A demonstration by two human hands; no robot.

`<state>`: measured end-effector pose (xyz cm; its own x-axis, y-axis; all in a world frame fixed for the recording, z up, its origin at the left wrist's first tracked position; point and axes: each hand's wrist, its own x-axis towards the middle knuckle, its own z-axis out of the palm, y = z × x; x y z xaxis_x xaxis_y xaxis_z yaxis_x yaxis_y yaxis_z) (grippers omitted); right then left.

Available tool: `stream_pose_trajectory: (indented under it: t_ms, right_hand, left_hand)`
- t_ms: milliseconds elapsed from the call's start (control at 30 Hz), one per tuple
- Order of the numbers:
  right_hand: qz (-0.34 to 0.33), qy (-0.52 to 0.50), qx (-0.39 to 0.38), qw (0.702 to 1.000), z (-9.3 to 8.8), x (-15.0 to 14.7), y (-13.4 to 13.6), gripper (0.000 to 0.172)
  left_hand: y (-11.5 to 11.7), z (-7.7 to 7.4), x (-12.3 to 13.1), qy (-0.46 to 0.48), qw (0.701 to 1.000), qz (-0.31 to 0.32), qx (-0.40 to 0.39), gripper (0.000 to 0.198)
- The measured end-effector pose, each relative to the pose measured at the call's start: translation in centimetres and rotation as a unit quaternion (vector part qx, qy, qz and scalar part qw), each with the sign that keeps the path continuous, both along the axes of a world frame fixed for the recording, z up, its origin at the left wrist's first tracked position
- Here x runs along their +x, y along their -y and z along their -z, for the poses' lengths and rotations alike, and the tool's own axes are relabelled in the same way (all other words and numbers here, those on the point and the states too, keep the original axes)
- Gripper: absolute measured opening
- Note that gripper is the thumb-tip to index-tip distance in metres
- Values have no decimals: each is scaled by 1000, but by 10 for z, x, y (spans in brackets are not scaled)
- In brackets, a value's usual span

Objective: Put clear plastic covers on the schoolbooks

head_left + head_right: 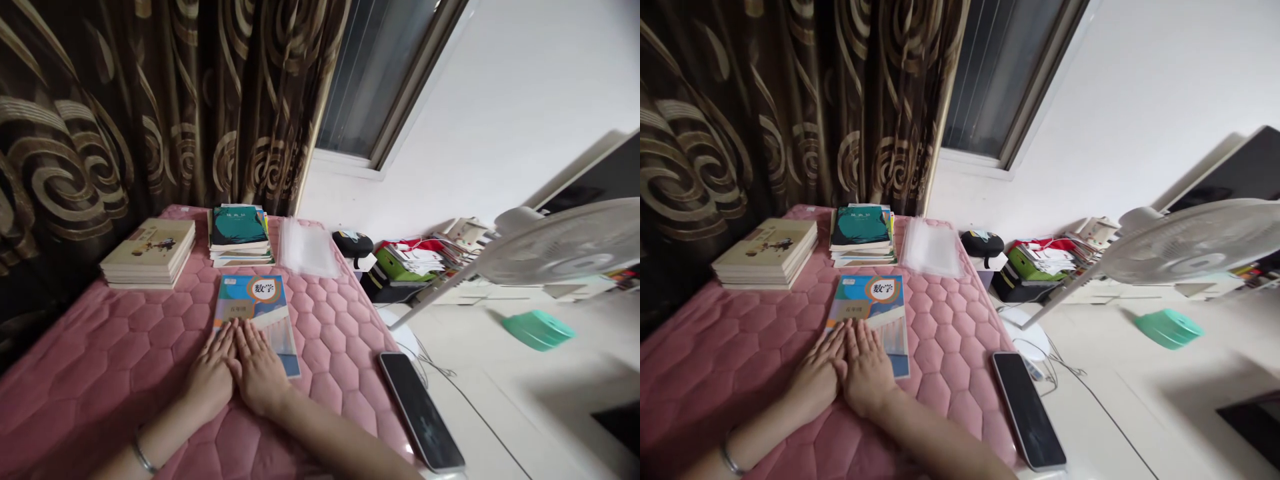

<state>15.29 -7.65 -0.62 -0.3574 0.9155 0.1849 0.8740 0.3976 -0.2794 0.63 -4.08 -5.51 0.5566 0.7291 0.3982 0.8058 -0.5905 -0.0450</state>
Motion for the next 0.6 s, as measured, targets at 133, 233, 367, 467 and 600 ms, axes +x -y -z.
stream_pose_trajectory:
  t_ms: [133,233,367,467,600]
  right_hand:
    - [17,24,6,1000,8,40,3,59]
    - [26,30,0,999,11,66,4,58]
    - [29,45,-10,999,13,77,7,56]
    - [25,50,4,998,16,76,7,56]
    - [17,52,26,998,24,77,5,54]
  left_hand:
    - [-1,-8,1,10,1000,-8,-3,57]
    - [3,-10,-5,13,1000,-5,1,56]
    - [18,-1,-6,6,999,-52,-8,57]
    - [19,5,17,9,996,-75,-37,61]
    - [-8,-1,60,12,998,-14,-55,59]
